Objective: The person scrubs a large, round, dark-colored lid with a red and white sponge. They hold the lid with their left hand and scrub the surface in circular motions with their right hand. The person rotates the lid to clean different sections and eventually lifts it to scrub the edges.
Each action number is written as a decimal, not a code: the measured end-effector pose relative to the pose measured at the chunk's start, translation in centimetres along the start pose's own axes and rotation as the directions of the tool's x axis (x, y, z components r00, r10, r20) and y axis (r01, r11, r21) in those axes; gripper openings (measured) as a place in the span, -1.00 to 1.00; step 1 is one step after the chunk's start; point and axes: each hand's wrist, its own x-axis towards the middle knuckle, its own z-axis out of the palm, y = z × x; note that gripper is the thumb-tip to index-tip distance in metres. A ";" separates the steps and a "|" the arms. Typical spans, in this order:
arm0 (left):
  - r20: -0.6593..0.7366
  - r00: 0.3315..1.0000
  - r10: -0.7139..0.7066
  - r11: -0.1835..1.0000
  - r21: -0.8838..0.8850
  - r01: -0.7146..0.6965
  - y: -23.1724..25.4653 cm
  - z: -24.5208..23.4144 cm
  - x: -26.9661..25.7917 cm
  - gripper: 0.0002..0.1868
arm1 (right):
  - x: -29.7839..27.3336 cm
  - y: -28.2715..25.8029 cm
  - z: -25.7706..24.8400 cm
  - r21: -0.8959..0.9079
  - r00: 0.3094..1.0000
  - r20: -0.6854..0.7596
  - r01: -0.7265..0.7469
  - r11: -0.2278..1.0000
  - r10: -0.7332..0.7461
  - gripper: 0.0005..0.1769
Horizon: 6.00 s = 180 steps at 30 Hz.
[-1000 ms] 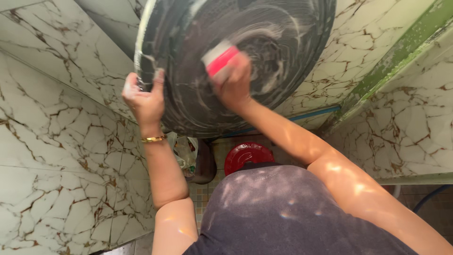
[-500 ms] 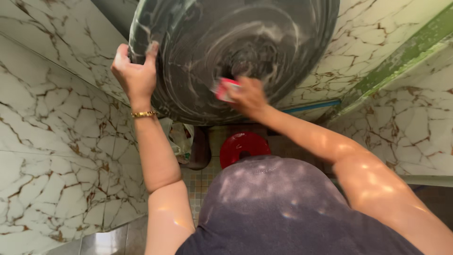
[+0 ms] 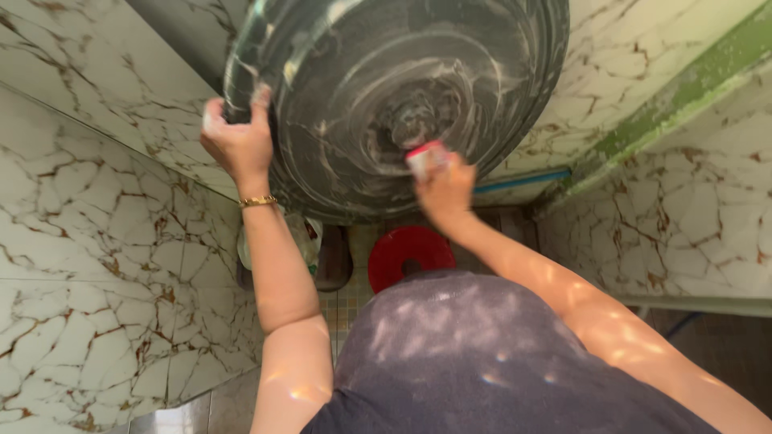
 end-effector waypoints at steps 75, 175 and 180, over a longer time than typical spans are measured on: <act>-0.140 0.986 -0.086 0.990 0.096 0.099 1.3 1.3 0.7 -0.38 | 15.7 8.8 -7.4 0.336 0.791 -0.524 -0.150 0.930 0.317 -0.37; 0.314 0.897 -0.311 0.916 0.350 0.195 -4.3 6.2 -2.9 0.06 | 14.3 3.6 -2.7 0.037 0.927 -0.374 -0.004 0.999 0.018 -0.25; 0.269 0.952 -0.148 0.942 0.333 0.053 -4.4 7.8 -4.9 -0.28 | 19.5 -6.4 0.5 0.445 0.925 -0.209 0.378 0.812 -0.316 -0.37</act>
